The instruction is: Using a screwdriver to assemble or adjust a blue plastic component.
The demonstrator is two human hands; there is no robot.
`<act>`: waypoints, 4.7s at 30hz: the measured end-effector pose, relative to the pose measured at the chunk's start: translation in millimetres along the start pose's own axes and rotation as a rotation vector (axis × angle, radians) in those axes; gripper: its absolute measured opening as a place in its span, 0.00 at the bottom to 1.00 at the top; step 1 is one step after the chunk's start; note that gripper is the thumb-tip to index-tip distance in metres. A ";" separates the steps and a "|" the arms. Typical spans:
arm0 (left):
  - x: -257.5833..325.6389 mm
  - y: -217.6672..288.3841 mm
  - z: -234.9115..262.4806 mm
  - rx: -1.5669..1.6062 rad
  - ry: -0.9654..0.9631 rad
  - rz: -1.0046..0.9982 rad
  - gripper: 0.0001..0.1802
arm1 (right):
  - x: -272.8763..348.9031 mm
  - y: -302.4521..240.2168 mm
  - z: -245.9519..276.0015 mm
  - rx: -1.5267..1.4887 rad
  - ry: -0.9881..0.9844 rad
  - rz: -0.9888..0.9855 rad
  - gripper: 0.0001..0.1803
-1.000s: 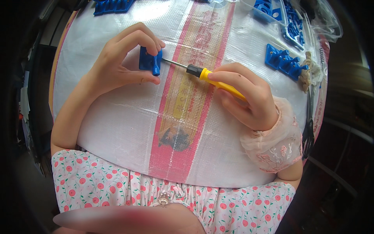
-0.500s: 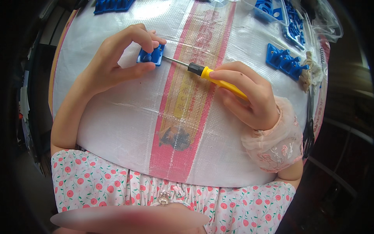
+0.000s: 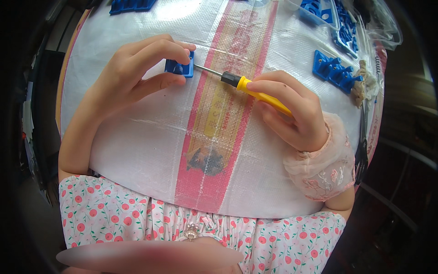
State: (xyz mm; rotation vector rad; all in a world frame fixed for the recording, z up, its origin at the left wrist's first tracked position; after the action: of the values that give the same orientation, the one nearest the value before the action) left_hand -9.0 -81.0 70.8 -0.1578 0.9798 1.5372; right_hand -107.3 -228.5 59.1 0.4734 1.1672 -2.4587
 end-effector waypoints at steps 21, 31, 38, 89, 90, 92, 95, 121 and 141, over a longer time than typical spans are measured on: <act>2.9 -34.5 0.9 0.203 0.029 0.331 0.08 | 1.1 4.9 -0.4 -0.009 -0.017 -0.004 0.21; 11.6 -50.7 -3.5 0.345 -0.048 0.605 0.06 | 1.0 4.5 0.5 -0.021 -0.008 -0.007 0.20; -0.2 -23.5 -0.1 0.100 0.037 0.193 0.06 | 2.0 6.7 2.6 0.002 0.016 -0.031 0.19; 9.2 -43.1 -3.7 0.044 0.042 0.353 0.11 | 1.7 2.1 13.2 0.033 0.105 -0.008 0.22; 10.6 -46.8 -6.8 0.056 -0.012 0.401 0.09 | 2.2 2.2 14.0 0.045 0.107 -0.007 0.22; 14.7 -54.0 -10.6 0.073 -0.122 0.502 0.09 | 2.3 2.9 14.7 0.060 0.113 -0.002 0.21; 16.8 -55.7 -11.6 0.099 -0.113 0.512 0.10 | 1.7 3.6 13.2 0.059 0.121 -0.013 0.21; 16.6 -57.0 -7.1 0.050 -0.091 0.365 0.16 | 1.0 2.2 10.9 0.085 0.122 0.051 0.18; 10.2 -57.7 -15.7 0.250 -0.216 0.519 0.15 | 0.9 -19.1 -3.9 0.343 0.065 0.238 0.26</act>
State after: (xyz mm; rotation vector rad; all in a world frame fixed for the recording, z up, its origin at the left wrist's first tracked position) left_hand 32.0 -89.5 26.9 0.4644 1.0781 1.8306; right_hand -116.5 -214.5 69.1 0.7479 0.6638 -2.4493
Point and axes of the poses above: each hand's wrist, its own x-axis away from the middle knuckle, its own z-axis out of the back of the hand, y = z × x, the point moved 9 cm from there along -x, towards the middle knuckle, and after that the axes turned 10 degrees about y, right-handed, at the moved point
